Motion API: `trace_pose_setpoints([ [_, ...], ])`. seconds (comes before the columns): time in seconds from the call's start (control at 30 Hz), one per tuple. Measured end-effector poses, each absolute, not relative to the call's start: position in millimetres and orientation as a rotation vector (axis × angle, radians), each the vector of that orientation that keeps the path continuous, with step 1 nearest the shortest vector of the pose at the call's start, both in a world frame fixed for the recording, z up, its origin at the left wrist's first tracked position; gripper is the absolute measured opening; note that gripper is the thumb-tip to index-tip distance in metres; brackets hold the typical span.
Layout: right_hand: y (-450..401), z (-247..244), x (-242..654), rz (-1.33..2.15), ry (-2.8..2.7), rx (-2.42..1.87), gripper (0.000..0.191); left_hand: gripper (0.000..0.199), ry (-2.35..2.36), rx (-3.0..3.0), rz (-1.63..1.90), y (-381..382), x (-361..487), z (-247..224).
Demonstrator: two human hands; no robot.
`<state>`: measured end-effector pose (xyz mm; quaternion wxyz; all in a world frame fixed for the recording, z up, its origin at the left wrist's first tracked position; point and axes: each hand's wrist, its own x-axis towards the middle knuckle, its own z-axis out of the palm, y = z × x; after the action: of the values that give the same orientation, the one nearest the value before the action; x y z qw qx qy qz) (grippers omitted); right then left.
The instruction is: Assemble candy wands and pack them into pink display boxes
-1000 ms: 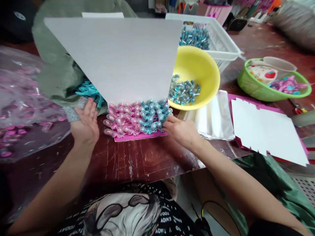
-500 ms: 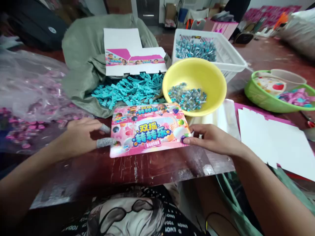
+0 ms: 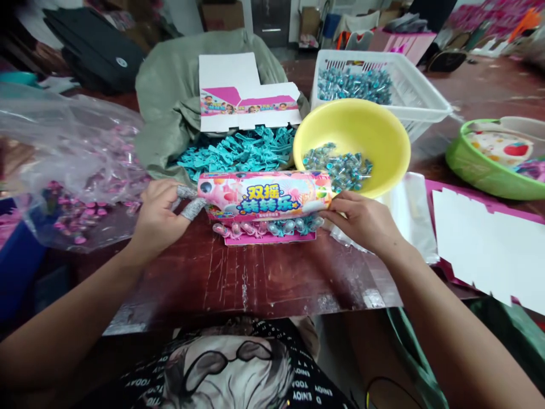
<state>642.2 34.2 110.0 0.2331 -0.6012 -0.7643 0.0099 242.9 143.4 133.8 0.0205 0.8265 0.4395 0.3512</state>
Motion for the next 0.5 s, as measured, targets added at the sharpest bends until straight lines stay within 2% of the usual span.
trace_pose_setpoints([
  [0.3,36,100,639,-0.288,-2.106,-1.726,0.032,0.023,1.38,2.579,1.198,148,248,125],
  [0.5,25,110,642,-0.097,-2.192,-1.76,0.029,0.021,1.254,2.602,0.953,137,238,118],
])
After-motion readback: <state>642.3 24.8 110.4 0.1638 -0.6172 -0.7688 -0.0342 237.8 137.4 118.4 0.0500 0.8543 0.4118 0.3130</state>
